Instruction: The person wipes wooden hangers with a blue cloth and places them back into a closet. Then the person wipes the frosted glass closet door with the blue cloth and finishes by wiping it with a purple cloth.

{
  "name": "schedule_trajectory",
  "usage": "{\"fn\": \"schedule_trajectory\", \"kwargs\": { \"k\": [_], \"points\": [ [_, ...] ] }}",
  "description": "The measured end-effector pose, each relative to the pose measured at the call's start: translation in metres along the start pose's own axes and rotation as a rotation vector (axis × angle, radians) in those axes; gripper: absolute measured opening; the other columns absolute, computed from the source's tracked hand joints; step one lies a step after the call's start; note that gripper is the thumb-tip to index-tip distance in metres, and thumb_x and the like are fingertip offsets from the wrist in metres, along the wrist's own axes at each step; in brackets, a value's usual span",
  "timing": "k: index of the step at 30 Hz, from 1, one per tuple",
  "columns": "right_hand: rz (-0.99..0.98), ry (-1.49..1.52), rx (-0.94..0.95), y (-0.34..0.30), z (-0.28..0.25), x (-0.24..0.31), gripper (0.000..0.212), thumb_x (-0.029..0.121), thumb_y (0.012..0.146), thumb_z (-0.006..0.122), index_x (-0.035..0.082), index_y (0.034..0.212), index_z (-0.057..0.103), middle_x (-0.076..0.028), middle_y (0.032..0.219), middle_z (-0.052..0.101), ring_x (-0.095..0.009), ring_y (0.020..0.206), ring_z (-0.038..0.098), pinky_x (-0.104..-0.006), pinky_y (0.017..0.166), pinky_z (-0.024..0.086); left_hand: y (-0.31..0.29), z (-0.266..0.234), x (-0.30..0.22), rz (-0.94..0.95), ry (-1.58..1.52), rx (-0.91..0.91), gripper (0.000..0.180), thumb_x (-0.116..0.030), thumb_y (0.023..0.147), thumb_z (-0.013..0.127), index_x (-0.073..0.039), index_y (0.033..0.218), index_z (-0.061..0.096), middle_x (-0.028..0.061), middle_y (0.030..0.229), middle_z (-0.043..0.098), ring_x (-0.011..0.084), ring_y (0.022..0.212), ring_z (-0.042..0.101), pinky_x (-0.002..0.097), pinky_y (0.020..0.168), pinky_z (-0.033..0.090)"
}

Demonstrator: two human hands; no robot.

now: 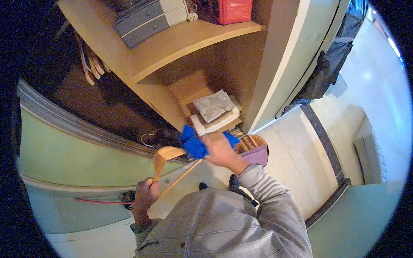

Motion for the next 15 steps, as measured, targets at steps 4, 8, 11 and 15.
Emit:
{"fn": "schedule_trajectory", "kwargs": {
  "k": [4, 8, 11, 15],
  "points": [
    [0.74, 0.268, -0.072, -0.047, -0.005, -0.063, 0.034, 0.026, 0.094, 0.064, -0.005, 0.106, 0.063, -0.026, 0.089, 0.07, -0.041, 0.082, 0.069, -0.0437, 0.074, 0.055, 0.009, -0.009, 0.003, -0.086, -0.204, 0.082, 0.027, -0.019, 0.094, 0.065, 0.003, 0.08, 0.057, 0.0129, 0.059, 0.05, 0.0149, 0.054, 0.048, 0.0356, 0.051, 0.041],
    [1.102, 1.258, -0.533, -0.058, -0.002, -0.084, 0.056, 0.053, 0.106, 0.042, 0.002, 0.122, 0.06, -0.013, 0.102, 0.069, -0.03, 0.088, 0.067, -0.0423, 0.08, 0.055, 0.021, -0.008, 0.012, -0.066, -0.248, 0.007, 0.025, -0.017, 0.096, 0.064, 0.002, 0.082, 0.057, 0.01, 0.059, 0.049, 0.012, 0.055, 0.045, 0.0339, 0.05, 0.041],
    [0.979, 1.643, -0.586, -0.027, 0.014, -0.045, 0.064, 0.061, 0.103, 0.041, 0.002, 0.128, 0.052, -0.021, 0.104, 0.066, -0.037, 0.093, 0.066, -0.0506, 0.087, 0.054, 0.032, 0.008, 0.009, -0.024, -0.31, 0.036, 0.026, -0.018, 0.097, 0.063, 0.002, 0.082, 0.056, 0.0084, 0.059, 0.05, 0.0105, 0.057, 0.045, 0.0325, 0.051, 0.041],
    [0.946, 1.673, -0.408, 0.003, 0.041, 0.034, 0.055, 0.054, 0.104, 0.046, 0.001, 0.111, 0.059, -0.018, 0.104, 0.068, -0.03, 0.088, 0.069, -0.044, 0.084, 0.056, 0.052, 0.046, -0.019, 0.098, -0.419, -0.056, 0.027, -0.019, 0.099, 0.061, 0.001, 0.083, 0.055, 0.0083, 0.06, 0.05, 0.0102, 0.058, 0.043, 0.0317, 0.052, 0.041]
  ]
}}
Point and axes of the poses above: each hand's wrist, its own y-axis towards the middle knuckle, its own z-axis out of the palm, x = y × z, the point moved 1 cm from there along y, towards the middle knuckle
